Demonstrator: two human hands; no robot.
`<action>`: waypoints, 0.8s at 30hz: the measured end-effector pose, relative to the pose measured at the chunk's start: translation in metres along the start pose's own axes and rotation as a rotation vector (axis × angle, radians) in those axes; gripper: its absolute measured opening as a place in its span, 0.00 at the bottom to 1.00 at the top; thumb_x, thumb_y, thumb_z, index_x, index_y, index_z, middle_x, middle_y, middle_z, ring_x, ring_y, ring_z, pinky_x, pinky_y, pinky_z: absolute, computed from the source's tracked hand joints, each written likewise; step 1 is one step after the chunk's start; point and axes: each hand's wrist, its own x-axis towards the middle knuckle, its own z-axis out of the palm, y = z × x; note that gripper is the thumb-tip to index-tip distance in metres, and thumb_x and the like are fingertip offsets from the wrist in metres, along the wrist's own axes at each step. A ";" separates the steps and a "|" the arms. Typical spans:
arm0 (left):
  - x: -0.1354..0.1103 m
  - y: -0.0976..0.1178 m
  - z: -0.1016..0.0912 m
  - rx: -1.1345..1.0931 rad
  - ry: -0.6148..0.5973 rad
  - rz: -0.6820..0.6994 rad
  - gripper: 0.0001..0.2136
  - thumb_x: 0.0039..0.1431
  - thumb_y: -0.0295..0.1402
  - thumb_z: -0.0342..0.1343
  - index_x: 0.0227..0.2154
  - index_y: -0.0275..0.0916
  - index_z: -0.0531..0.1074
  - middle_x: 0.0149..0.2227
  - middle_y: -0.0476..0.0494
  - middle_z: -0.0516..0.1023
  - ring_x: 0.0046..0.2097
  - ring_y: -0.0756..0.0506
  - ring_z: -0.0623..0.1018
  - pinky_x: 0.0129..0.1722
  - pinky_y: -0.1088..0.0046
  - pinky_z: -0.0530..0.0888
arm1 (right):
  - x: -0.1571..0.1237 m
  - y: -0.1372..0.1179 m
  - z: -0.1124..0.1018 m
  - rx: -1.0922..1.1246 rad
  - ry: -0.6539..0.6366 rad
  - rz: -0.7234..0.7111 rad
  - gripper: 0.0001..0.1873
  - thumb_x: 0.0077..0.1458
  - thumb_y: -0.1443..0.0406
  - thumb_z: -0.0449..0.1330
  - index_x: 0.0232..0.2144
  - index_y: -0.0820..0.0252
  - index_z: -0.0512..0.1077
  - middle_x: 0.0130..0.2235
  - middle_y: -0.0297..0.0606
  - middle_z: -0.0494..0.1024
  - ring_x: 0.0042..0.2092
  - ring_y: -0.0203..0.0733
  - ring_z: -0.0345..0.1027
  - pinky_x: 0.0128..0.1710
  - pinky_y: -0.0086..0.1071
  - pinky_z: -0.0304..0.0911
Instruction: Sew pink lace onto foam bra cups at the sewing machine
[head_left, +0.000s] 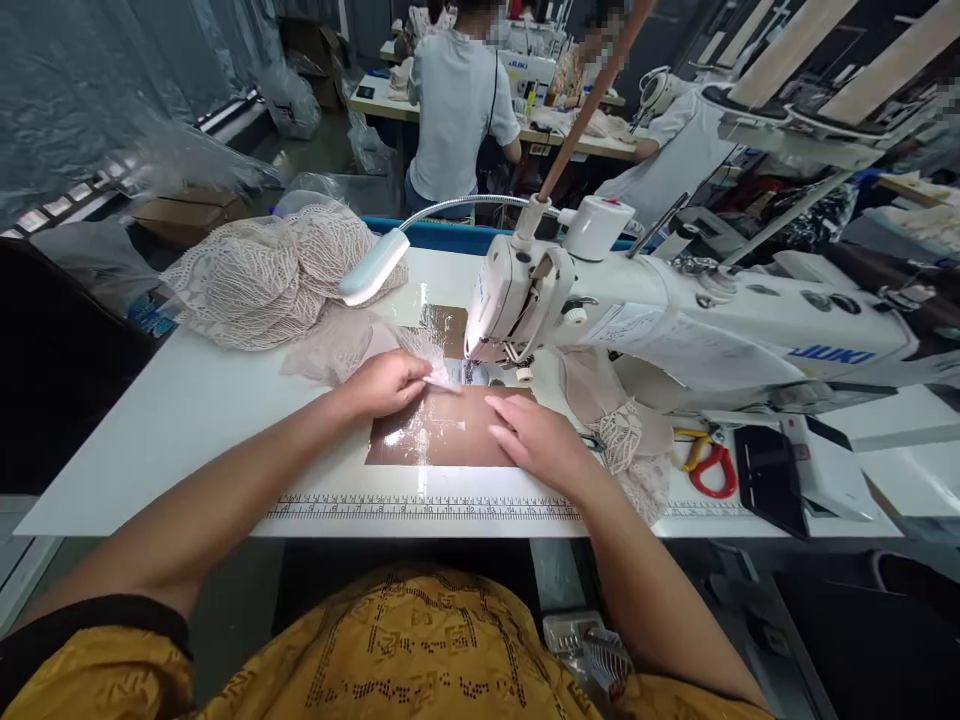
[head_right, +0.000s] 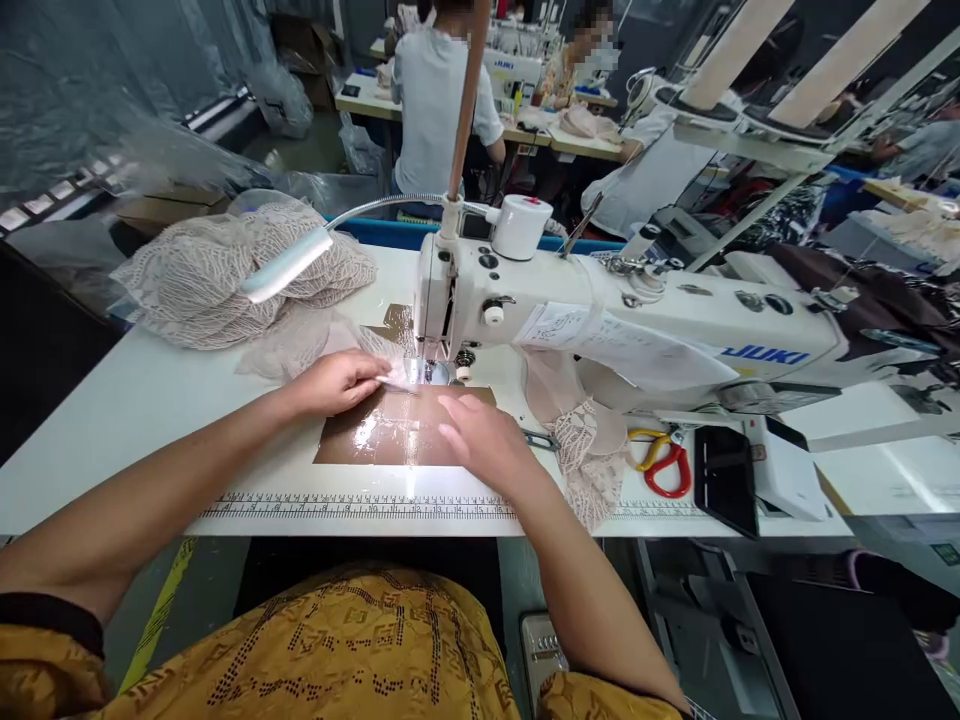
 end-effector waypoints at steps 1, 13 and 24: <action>-0.009 0.007 -0.004 -0.074 -0.073 0.043 0.13 0.63 0.30 0.48 0.43 0.39 0.78 0.49 0.41 0.79 0.49 0.42 0.77 0.51 0.65 0.73 | -0.011 0.004 -0.005 -0.022 0.001 0.007 0.21 0.64 0.63 0.51 0.58 0.61 0.66 0.51 0.45 0.75 0.47 0.46 0.72 0.42 0.35 0.66; -0.044 0.031 -0.024 -0.446 -0.089 0.004 0.23 0.58 0.43 0.60 0.56 0.42 0.71 0.61 0.39 0.69 0.62 0.38 0.68 0.61 0.57 0.66 | -0.055 0.058 0.014 -0.401 -0.001 0.112 0.21 0.59 0.75 0.50 0.53 0.66 0.73 0.45 0.48 0.77 0.45 0.49 0.71 0.46 0.38 0.66; -0.017 0.004 -0.006 -0.776 -0.188 -0.356 0.25 0.49 0.38 0.64 0.51 0.35 0.72 0.47 0.38 0.77 0.44 0.42 0.77 0.40 0.68 0.74 | -0.045 0.052 0.017 -0.247 0.063 0.208 0.26 0.56 0.75 0.48 0.57 0.68 0.67 0.45 0.49 0.78 0.44 0.51 0.74 0.38 0.39 0.69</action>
